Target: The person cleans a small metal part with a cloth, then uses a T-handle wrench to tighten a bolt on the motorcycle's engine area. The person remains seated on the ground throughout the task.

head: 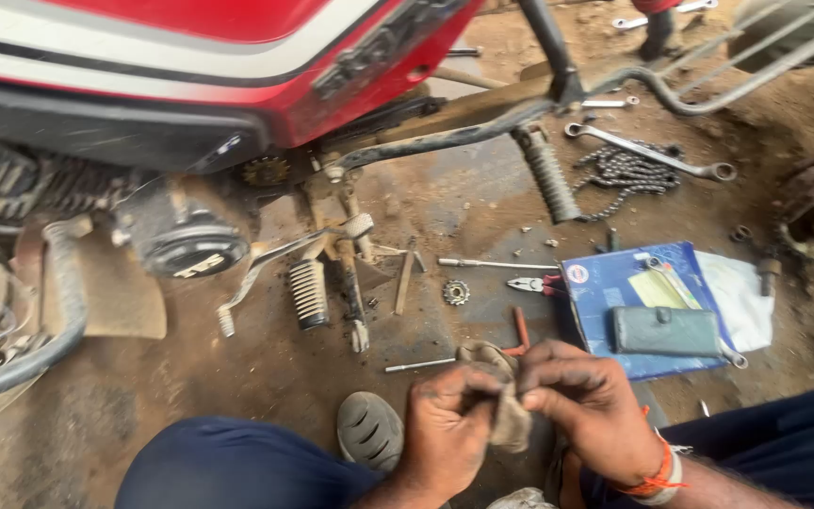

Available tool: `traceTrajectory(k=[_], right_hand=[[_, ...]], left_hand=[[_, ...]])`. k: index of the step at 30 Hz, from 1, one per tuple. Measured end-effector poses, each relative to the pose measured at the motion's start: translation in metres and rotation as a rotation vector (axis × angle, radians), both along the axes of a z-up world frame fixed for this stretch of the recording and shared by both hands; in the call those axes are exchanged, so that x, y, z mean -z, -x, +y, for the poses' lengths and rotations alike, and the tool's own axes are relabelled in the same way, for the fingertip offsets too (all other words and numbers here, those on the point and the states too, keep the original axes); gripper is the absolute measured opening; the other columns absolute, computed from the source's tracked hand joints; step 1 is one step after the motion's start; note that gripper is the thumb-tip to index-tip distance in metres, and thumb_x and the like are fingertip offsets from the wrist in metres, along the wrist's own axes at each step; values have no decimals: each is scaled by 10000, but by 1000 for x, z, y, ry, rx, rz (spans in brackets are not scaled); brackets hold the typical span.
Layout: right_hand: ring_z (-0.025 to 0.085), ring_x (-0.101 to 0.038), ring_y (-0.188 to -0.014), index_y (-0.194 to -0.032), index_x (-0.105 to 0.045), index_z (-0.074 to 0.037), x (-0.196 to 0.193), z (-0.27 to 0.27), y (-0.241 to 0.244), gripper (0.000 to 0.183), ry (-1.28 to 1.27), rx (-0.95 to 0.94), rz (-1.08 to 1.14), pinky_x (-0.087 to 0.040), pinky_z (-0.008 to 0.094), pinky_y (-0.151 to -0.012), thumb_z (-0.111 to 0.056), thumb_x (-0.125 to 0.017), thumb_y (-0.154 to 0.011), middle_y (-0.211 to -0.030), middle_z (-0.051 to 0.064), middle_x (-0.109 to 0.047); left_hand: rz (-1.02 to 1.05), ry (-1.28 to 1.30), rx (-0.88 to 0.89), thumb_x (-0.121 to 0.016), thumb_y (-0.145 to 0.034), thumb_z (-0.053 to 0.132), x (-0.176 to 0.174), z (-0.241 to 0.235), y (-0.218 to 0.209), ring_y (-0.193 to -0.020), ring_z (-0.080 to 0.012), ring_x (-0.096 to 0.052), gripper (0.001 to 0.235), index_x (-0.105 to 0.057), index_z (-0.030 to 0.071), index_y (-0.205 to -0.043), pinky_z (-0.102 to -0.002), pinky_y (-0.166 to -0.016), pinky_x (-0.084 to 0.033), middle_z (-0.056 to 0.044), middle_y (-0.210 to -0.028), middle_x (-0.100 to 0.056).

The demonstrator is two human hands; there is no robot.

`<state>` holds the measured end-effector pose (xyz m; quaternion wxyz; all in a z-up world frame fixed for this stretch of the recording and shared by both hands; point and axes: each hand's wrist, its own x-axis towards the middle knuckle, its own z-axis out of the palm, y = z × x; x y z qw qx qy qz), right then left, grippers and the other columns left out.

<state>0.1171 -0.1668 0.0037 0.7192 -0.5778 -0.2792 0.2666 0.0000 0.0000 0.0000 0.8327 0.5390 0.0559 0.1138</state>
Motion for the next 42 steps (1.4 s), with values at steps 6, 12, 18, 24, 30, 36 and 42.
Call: traceTrajectory(k=[6,12,18,24,30,36,42], right_hand=[[200,-670,-929,-874,-731,29,-40,10,11,73,42,30,-261,-514,358,-955,23,-796,-841,-922,88,-693],[136,-617,-810,-931,-703,13,-51,13,15,73,114,112,-158,-512,280,-728,-12,-760,-894,-906,58,-670],[92,-560,-874,-1005,-663,0,-53,12,12,92,9,63,-25,-508,273,-788,-16,-726,-939,-953,12,-610],[170,-602,-736,-1008,-713,-6,-55,10,10,143,182,56,-328,-491,308,-687,-101,-799,-945,-779,62,-640],[235,-639,-691,-945,-568,-52,-60,-1,5,186,207,-39,-512,-486,322,-641,-118,-715,-1039,-733,56,-614],[143,-570,-652,-1066,-608,-2,-55,-1,3,66,208,-149,-24,-468,280,-591,-53,-593,-1027,-752,25,-594],[168,-699,-917,-1143,-716,23,-47,-3,-5,236,27,-62,-262,-566,301,-857,-2,-616,-930,-991,97,-752]], left_hand=[[63,26,-80,-594,-922,-121,7,16,1,-856,-127,-692,152,-710,-60,-1000,-271,-781,-580,-88,-934,-746],[55,-369,-175,-582,-946,-105,3,12,4,-857,-134,-718,175,-710,-79,-1062,-253,-775,-579,-108,-917,-738],[-43,-262,-147,-581,-951,-53,21,17,5,-958,-235,-767,275,-660,-115,-1207,-344,-896,-613,-222,-1057,-783],[-68,104,-171,-630,-1045,137,45,31,3,-1073,-242,-688,300,-600,-87,-1243,-412,-1006,-552,-193,-1141,-699],[131,62,-182,-598,-1010,206,50,40,8,-1018,-215,-702,315,-611,-47,-1198,-378,-924,-575,-160,-1073,-712],[47,63,-191,-727,-851,-49,40,32,3,-989,-283,-754,225,-690,-91,-1069,-459,-912,-620,-231,-1015,-772],[146,-79,-204,-745,-797,-85,28,30,0,-974,-248,-775,180,-721,-60,-973,-413,-912,-649,-222,-980,-789]])
